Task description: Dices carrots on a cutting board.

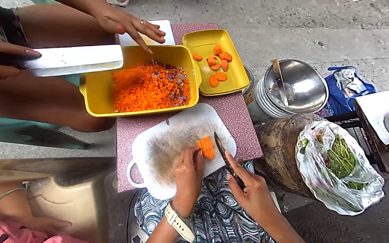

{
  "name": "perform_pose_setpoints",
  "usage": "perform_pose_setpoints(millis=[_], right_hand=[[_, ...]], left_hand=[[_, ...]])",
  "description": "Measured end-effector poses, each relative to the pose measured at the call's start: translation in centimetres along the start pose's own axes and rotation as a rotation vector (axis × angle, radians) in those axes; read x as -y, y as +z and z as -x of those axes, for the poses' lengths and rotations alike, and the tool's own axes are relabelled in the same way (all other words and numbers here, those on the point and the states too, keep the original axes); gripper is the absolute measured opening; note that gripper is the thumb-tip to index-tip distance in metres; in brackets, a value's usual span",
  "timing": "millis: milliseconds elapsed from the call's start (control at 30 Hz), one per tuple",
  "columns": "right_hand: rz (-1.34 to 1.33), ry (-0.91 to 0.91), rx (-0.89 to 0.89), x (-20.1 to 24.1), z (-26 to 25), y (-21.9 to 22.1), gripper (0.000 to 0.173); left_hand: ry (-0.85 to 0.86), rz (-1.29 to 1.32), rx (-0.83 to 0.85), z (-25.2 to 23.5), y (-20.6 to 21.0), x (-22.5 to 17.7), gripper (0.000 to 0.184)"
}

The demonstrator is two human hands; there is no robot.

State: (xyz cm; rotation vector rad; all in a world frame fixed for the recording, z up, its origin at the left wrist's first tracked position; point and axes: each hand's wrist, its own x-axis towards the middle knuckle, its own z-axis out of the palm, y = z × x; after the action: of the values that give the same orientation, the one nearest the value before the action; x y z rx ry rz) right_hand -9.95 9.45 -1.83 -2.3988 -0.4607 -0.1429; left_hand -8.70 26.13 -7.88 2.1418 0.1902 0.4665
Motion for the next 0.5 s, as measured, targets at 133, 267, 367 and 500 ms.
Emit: perform_pose_setpoints(millis=[133, 267, 367, 500], right_hand=[[0.006, 0.030, -0.059, -0.7, -1.0, -0.2, 0.051], [-0.008, 0.058, -0.080, -1.3, -0.8, -0.5, 0.051], [-0.028, 0.094, -0.065, -1.9, 0.0, -0.7, 0.054], [-0.086, 0.210, -0.009, -2.5, 1.1, -0.8, 0.069]], left_hand=[[0.070, -0.091, 0.058, -0.7, 0.3, -0.6, 0.055], [0.111, -0.204, 0.103, -1.5, 1.3, -1.5, 0.066], [0.177, -0.170, 0.166, -2.0, 1.4, -1.6, 0.056], [0.254, -0.052, 0.386, -3.5, 0.0, -0.7, 0.049]])
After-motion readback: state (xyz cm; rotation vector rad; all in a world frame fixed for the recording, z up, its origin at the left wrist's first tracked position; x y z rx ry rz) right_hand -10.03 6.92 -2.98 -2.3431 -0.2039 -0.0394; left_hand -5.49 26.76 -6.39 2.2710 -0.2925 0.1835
